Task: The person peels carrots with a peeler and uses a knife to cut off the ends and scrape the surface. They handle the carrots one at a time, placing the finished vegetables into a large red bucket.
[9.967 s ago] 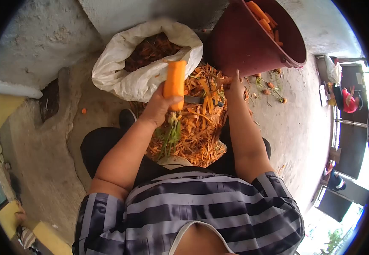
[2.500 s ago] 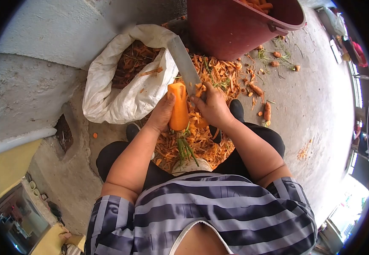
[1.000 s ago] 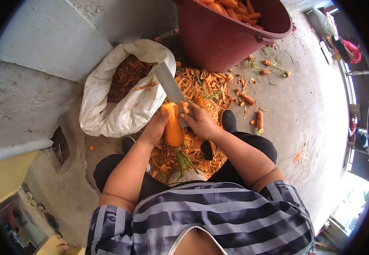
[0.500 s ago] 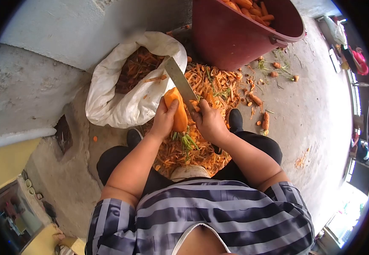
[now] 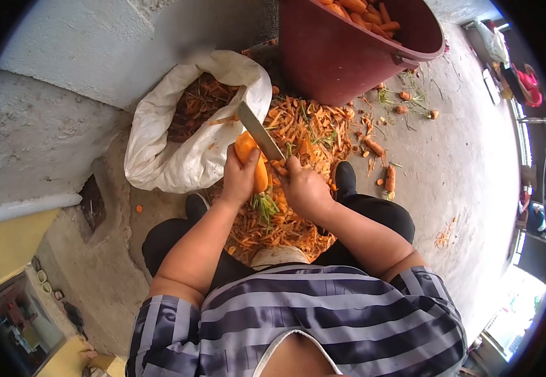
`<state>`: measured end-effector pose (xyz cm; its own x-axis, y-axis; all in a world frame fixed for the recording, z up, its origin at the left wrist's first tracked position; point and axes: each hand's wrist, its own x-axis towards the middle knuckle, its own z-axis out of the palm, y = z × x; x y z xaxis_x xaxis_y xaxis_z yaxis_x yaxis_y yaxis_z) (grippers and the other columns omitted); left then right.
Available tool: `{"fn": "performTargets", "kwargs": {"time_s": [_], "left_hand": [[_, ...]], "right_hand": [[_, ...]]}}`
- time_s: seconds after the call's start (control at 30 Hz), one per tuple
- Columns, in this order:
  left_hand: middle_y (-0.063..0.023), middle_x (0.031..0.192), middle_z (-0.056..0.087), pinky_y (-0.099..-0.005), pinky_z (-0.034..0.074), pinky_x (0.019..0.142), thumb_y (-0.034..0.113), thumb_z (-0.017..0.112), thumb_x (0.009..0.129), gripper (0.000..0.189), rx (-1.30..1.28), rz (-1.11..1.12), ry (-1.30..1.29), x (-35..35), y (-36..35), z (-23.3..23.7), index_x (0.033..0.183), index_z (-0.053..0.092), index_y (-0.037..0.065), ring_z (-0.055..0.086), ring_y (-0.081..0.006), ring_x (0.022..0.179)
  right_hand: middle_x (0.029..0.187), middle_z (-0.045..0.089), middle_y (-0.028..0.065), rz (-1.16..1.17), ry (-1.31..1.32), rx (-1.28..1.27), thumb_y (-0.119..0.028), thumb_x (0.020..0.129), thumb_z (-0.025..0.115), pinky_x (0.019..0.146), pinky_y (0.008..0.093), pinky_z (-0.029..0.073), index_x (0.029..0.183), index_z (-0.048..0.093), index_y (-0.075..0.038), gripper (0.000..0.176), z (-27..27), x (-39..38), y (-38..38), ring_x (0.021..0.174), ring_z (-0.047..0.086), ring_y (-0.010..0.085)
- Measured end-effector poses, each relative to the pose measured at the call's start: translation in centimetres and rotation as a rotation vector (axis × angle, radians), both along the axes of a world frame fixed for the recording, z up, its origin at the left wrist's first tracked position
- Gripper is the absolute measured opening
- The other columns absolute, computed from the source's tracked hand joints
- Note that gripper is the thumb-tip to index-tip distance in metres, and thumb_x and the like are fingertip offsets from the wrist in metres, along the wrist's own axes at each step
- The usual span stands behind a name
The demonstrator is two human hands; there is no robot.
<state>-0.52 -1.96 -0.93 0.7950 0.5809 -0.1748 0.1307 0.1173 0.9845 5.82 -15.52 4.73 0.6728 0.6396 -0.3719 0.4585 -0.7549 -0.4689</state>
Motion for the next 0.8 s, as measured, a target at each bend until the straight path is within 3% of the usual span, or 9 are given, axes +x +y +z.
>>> {"fn": "performTargets", "kwargs": {"time_s": [0.07,0.27,0.37,0.47,0.67,0.77,0.8], "left_hand": [[-0.0111,0.092,0.055,-0.0296,0.043,0.074,0.028,0.057,0.084,0.038,0.166,0.021,0.017,-0.1,-0.2,-0.5,0.104,0.043,-0.002,0.055,-0.0189,0.081],[-0.0119,0.089,0.056,-0.0299,0.043,0.072,0.029,0.059,0.083,0.038,0.263,-0.018,0.126,-0.4,-1.1,-1.3,0.098,0.045,-0.003,0.055,-0.0191,0.081],[-0.0111,0.087,0.056,-0.0296,0.043,0.071,0.030,0.059,0.082,0.039,0.206,-0.021,0.133,-0.3,-1.1,-0.7,0.098,0.045,-0.003,0.054,-0.0186,0.080],[-0.0098,0.087,0.056,-0.0287,0.042,0.071,0.029,0.058,0.084,0.037,0.198,-0.030,0.100,-0.3,-1.1,-1.5,0.097,0.045,-0.002,0.054,-0.0170,0.080],[-0.0072,0.091,0.055,-0.0263,0.043,0.073,0.028,0.053,0.087,0.035,-0.042,-0.073,0.011,-0.1,-0.4,-2.0,0.104,0.045,-0.002,0.053,-0.0133,0.082],[-0.0067,0.095,0.054,-0.0259,0.044,0.075,0.031,0.049,0.088,0.039,-0.247,-0.138,-0.034,-0.2,0.4,-0.6,0.111,0.044,-0.001,0.053,-0.0131,0.084],[-0.0066,0.097,0.054,-0.0260,0.044,0.075,0.032,0.047,0.089,0.040,-0.316,-0.174,-0.023,0.0,0.7,0.2,0.113,0.044,0.000,0.053,-0.0133,0.085]], "right_hand": [[0.067,0.059,0.0194,0.049,-0.012,-0.071,-0.016,0.082,0.045,0.053,0.0408,0.048,0.093,0.040,0.000,0.020,-0.4,-0.2,0.2,0.060,0.060,0.0341],[0.070,0.061,0.0176,0.181,0.018,-0.174,-0.008,0.079,0.045,0.056,0.0362,0.050,0.101,0.037,0.004,0.027,-1.2,-0.1,0.5,0.066,0.062,0.0297],[0.070,0.061,0.0174,0.105,0.032,-0.125,-0.008,0.078,0.046,0.056,0.0361,0.050,0.101,0.035,0.004,0.028,-2.4,-0.8,0.6,0.065,0.062,0.0298],[0.062,0.057,0.0217,0.026,0.030,0.014,-0.013,0.081,0.044,0.052,0.0448,0.046,0.096,0.036,0.002,0.023,-3.8,-1.0,0.2,0.058,0.057,0.0378],[0.068,0.058,0.0241,-0.091,0.133,0.044,-0.019,0.084,0.045,0.054,0.0453,0.046,0.098,0.039,0.001,0.025,-3.8,-0.3,0.7,0.061,0.057,0.0400],[0.070,0.059,0.0208,-0.060,0.156,0.389,-0.018,0.085,0.049,0.051,0.0397,0.046,0.100,0.042,0.002,0.026,-3.8,1.0,0.2,0.057,0.059,0.0323],[0.069,0.059,0.0196,-0.130,0.275,0.429,-0.017,0.085,0.049,0.052,0.0382,0.046,0.101,0.042,0.002,0.026,-3.0,1.7,0.3,0.057,0.060,0.0297]]}}
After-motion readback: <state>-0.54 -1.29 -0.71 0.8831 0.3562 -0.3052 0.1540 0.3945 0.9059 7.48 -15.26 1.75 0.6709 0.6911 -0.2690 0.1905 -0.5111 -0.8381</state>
